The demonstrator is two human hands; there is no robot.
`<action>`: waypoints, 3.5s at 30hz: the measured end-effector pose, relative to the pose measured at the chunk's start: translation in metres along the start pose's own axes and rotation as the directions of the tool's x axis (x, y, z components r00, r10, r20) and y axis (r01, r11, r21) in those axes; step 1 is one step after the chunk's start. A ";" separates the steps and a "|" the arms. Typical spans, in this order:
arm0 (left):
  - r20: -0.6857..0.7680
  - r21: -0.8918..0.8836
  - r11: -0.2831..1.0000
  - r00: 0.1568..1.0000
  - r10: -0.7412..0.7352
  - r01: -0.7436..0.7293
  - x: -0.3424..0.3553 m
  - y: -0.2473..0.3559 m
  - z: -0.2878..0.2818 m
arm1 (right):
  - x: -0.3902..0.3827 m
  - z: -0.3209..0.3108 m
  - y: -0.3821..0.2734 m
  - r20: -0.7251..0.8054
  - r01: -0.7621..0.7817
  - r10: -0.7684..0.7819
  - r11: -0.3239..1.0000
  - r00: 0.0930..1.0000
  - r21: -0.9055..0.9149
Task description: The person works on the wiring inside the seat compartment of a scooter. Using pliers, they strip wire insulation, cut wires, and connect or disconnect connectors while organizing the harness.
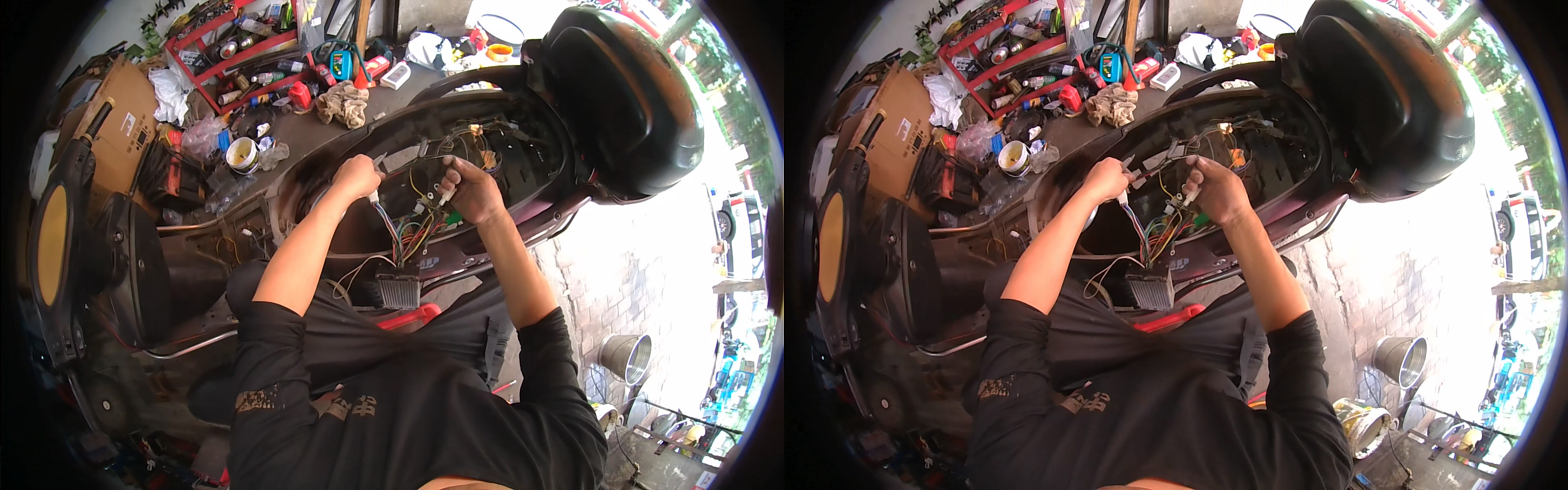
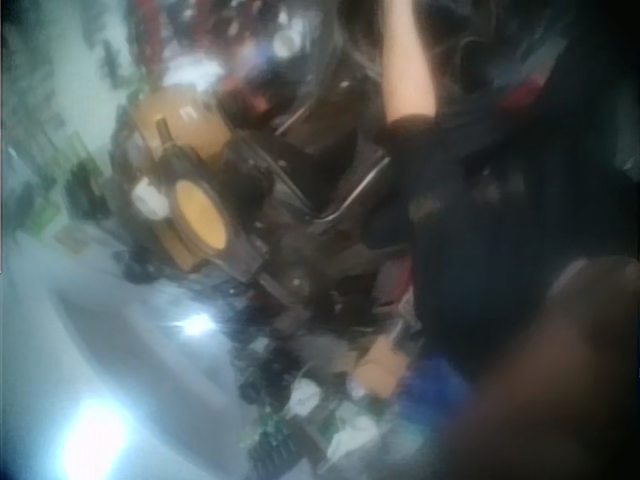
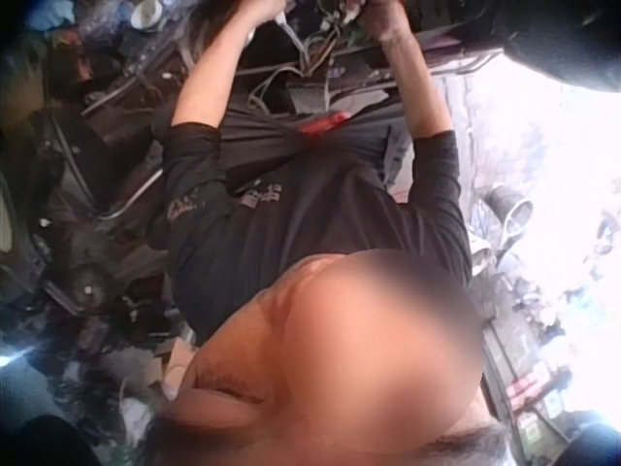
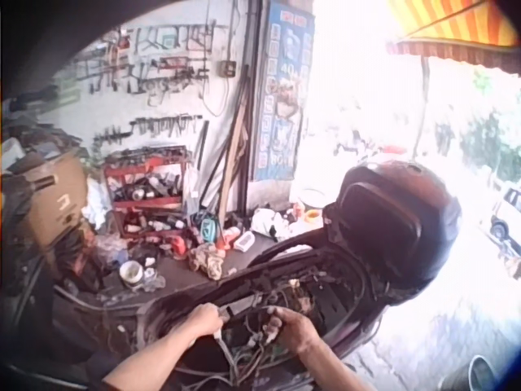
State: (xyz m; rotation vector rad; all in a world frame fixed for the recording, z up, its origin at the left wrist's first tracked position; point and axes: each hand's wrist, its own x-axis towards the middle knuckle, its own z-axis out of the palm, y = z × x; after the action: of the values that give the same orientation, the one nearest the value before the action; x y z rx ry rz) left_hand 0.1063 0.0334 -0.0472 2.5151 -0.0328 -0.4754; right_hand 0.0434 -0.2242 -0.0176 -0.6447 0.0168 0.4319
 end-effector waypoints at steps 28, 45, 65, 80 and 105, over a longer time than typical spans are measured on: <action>-0.042 -0.336 0.901 0.960 0.278 -0.275 -0.014 0.030 0.011 | -0.006 0.012 0.016 -0.092 -0.145 0.116 0.645 0.989 -0.750; -0.111 -0.413 0.867 0.961 0.255 -0.278 0.015 0.052 0.050 | -0.022 0.049 0.069 -0.360 -0.210 -0.036 0.757 0.932 -0.619; -0.186 -0.299 0.920 0.961 0.203 -0.253 0.028 0.048 0.057 | -0.040 0.036 0.078 -0.019 0.023 -0.306 0.134 0.952 -0.991; -0.085 -0.479 0.842 0.968 0.234 -0.246 0.038 0.035 0.061 | -0.053 0.052 0.066 -0.370 -0.188 0.030 0.897 0.929 -0.400; 0.263 -0.789 0.613 0.926 0.271 0.045 0.008 0.035 0.020 | -0.050 0.041 0.051 -0.353 -0.080 0.015 0.982 0.936 -0.169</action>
State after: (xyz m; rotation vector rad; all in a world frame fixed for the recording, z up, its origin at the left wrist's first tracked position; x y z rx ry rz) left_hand 0.1100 -0.0079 -0.0464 1.5095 -0.1036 -0.7081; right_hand -0.0268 -0.1832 -0.0071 -0.8967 0.3367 0.3627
